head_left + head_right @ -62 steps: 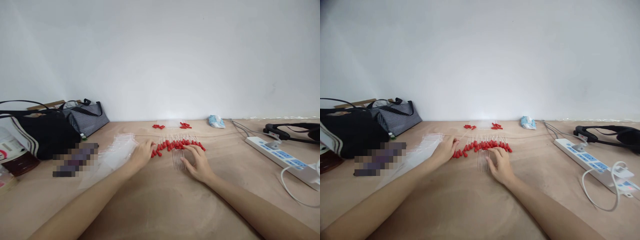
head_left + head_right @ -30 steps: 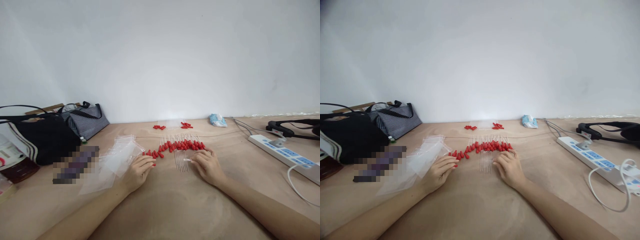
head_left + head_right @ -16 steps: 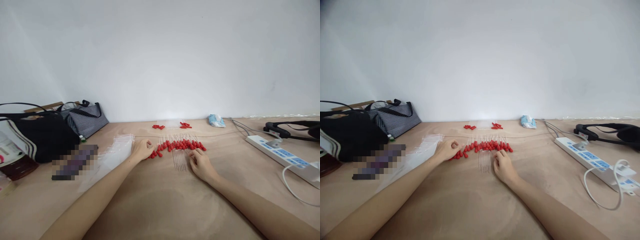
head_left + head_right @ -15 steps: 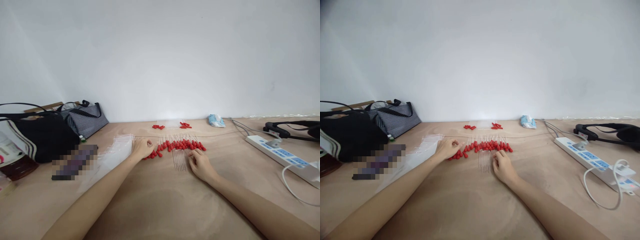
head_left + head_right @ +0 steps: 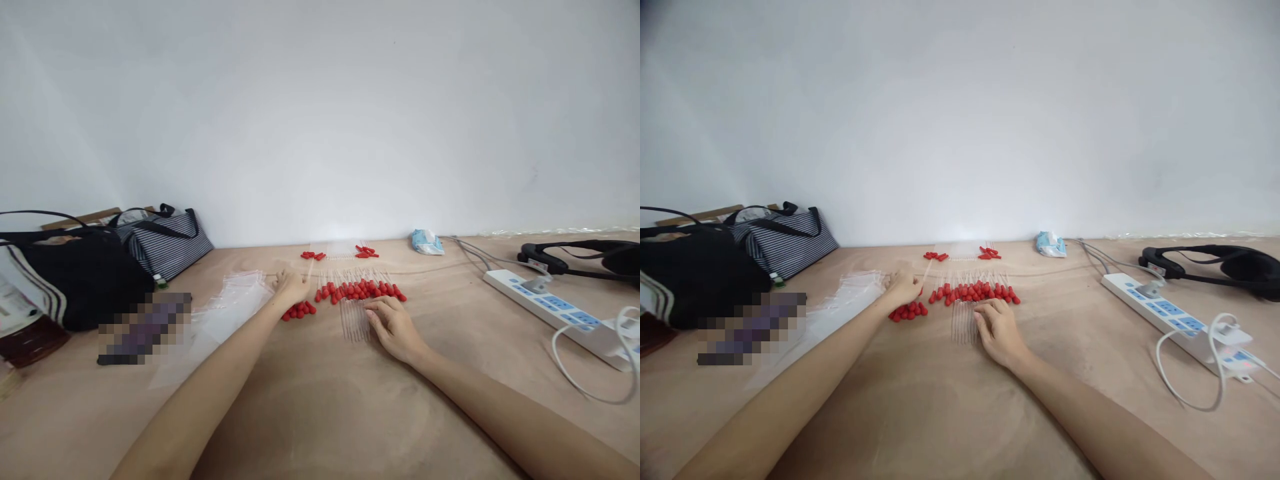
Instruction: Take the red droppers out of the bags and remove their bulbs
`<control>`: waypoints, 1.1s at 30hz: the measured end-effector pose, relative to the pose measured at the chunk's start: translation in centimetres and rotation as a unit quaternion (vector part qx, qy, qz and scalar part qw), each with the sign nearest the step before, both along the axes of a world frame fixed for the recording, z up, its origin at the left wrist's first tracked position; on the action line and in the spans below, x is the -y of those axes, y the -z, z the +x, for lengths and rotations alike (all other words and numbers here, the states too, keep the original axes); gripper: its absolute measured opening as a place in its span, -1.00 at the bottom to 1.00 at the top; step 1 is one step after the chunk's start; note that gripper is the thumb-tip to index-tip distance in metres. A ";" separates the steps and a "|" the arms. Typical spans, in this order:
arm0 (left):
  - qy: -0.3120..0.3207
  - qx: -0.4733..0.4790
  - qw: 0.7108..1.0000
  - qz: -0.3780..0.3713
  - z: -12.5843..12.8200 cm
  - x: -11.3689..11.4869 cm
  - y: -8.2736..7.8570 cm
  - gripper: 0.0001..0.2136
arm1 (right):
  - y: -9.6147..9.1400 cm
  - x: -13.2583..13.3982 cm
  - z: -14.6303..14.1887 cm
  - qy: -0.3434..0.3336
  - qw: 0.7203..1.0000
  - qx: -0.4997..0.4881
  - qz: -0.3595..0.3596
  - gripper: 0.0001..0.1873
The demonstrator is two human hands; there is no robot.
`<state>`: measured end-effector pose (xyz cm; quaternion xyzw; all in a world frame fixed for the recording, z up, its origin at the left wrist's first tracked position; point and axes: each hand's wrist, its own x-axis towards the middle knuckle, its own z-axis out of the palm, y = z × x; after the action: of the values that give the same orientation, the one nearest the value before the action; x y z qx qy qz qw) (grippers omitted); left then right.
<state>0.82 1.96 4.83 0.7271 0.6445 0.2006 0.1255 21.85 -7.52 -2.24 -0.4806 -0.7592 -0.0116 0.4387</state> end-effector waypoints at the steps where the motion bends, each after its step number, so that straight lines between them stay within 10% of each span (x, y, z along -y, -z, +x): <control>1: -0.003 -0.003 1.000 0.019 -0.3 0.7 -0.2 -0.83 | -0.1 0.1 0.0 0.006 1.000 0.001 0.012 -0.80; 5: 0.112 -0.035 0.989 0.092 -1.9 4.6 0.4 -0.81 | -0.6 0.6 -0.3 0.016 0.998 0.010 0.058 -0.62; 11: 0.321 -0.083 0.887 0.322 -2.9 8.6 4.1 -0.80 | -1.4 1.4 -2.5 -0.046 0.986 0.124 0.103 -0.61; 25: 0.387 -0.025 0.853 0.349 -3.4 8.7 4.2 -0.87 | -1.1 2.3 -2.6 -0.086 0.978 0.133 0.139 -0.85; 33: 0.282 0.023 0.899 0.335 -6.2 8.1 4.1 -0.85 | -1.0 1.9 1.3 0.070 0.991 0.089 0.070 -0.80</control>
<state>-5.37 -6.14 0.76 0.8723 0.3043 0.3780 -0.0595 23.11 -9.40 -1.27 -0.4975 -0.7571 -0.1387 0.4000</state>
